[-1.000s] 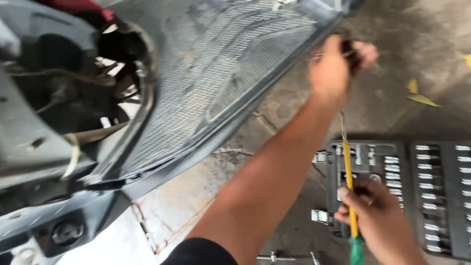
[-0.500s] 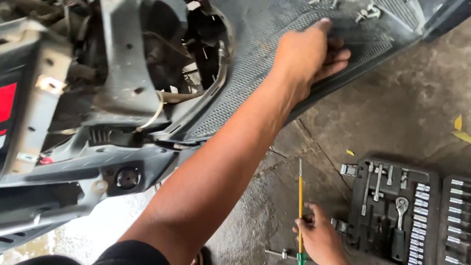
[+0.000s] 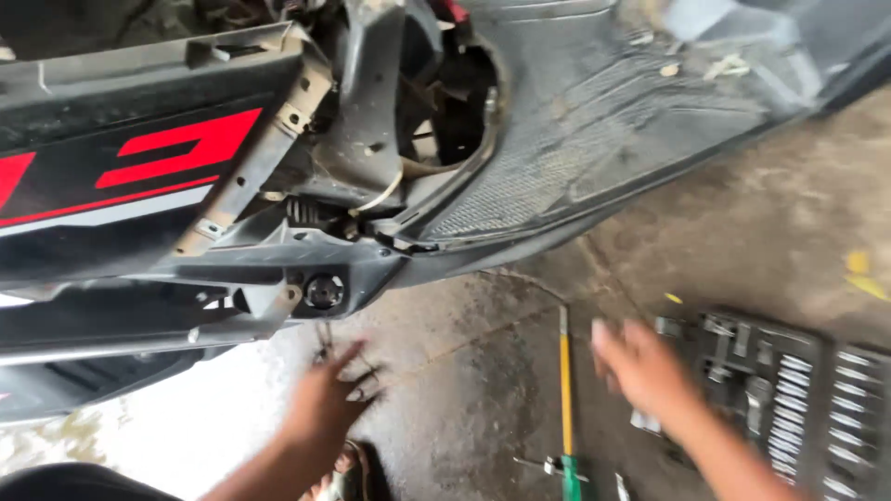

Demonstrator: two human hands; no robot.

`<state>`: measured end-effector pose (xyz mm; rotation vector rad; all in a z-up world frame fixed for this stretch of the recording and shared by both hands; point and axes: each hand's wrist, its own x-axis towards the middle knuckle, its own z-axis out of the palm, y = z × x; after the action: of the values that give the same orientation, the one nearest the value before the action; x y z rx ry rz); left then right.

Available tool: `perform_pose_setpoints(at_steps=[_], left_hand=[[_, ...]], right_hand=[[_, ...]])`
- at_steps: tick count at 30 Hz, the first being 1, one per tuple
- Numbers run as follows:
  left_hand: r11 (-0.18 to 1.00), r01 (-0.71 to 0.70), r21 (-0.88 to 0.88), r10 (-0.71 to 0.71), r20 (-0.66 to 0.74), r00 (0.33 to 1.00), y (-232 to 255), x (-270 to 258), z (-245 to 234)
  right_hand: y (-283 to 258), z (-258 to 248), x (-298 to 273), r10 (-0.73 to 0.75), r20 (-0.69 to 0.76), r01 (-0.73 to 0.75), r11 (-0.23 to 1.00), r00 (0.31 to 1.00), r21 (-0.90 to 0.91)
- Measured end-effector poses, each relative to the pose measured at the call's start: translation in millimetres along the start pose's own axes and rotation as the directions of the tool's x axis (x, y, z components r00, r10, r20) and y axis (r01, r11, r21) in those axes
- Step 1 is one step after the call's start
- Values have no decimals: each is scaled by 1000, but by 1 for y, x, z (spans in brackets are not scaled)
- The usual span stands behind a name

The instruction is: The person is using various hand tools like a screwdriver, socket wrench, and pliers to repair or disassemble parts of a scooter's body and engine area.

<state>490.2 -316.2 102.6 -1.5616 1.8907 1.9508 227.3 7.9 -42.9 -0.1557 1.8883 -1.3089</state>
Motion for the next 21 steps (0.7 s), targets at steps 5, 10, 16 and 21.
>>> perform_pose_setpoints(at_steps=[5,10,16,21], left_hand=[[932,-112,-344,29,-239,971,129,-85,43],[818,-186,-544,43,-265,963,131,-73,46],[907,-295,-301,192,-329,925,118,-77,28],[916,-343,-211,271,-307,912,132,-65,25]], right_hand=[[-103,-49,49,99,-89,-67,949,991,307],[-120,-8,76,138,-161,55,568,977,821],[-114,11,125,130,-122,96,190,984,977],[-154,11,126,4,-209,208,69,978,976]])
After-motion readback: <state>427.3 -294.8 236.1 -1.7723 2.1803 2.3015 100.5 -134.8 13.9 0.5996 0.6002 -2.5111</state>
